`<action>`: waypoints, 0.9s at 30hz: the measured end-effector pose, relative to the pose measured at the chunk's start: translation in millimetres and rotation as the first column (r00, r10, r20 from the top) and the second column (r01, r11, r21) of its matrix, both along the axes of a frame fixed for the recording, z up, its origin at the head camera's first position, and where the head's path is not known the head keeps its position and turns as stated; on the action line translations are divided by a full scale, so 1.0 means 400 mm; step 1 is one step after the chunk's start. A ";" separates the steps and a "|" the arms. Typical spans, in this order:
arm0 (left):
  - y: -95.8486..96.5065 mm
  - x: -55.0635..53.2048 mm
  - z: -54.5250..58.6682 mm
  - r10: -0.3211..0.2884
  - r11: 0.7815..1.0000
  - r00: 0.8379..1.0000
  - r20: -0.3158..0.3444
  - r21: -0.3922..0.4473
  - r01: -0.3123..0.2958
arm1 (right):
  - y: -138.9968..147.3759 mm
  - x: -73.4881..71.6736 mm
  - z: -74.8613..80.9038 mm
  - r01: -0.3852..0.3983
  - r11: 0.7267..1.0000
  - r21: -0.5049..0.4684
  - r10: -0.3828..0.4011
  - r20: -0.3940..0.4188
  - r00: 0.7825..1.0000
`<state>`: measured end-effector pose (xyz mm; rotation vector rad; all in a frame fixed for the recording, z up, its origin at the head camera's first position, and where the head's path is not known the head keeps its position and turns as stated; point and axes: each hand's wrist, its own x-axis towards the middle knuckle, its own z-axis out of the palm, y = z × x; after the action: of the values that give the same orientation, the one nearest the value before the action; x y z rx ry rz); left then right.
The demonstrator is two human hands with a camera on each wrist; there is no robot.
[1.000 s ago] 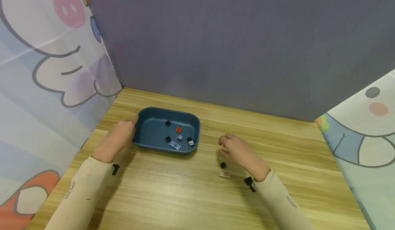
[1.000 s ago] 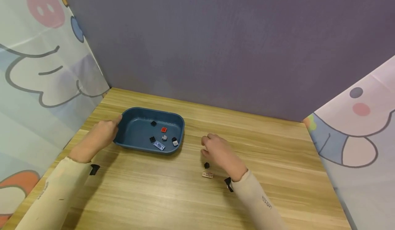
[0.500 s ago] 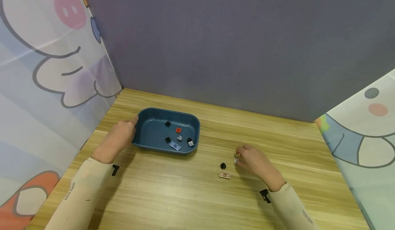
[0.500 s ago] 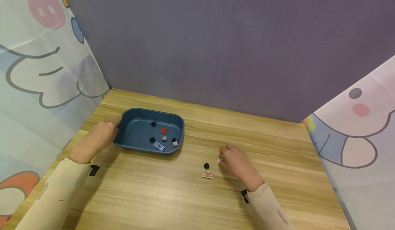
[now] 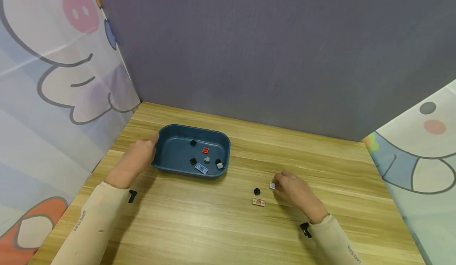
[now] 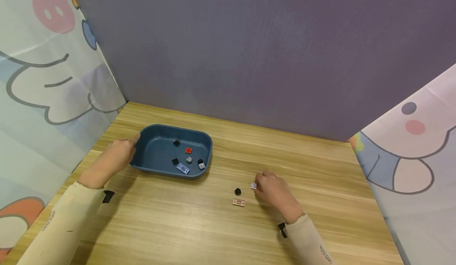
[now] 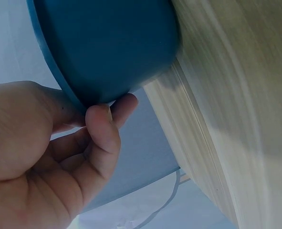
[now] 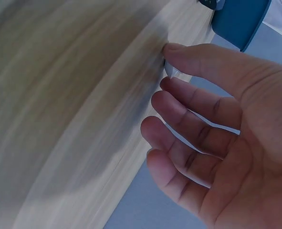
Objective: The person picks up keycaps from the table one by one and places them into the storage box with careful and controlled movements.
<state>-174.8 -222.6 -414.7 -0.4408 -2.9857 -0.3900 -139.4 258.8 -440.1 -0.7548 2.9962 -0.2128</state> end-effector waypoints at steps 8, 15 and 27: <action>0.001 0.002 0.004 0.006 1.000 1.000 0.010 0.005 -0.006 | -0.006 0.001 -0.005 0.011 1.000 -0.011 -0.011 0.006 1.000; 0.000 0.001 0.003 0.003 1.000 1.000 0.014 -0.002 -0.003 | -0.021 -0.008 0.009 0.028 0.999 -0.041 -0.028 0.004 1.000; -0.001 0.000 -0.004 -0.003 1.000 1.000 -0.007 -0.003 0.003 | -0.102 -0.058 0.077 -0.084 0.992 -0.090 0.078 -0.067 0.995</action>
<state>-174.6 -223.1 -416.4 -0.4457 -2.9796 -0.3831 -162.7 218.0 -409.4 -0.9073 3.0248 -0.3327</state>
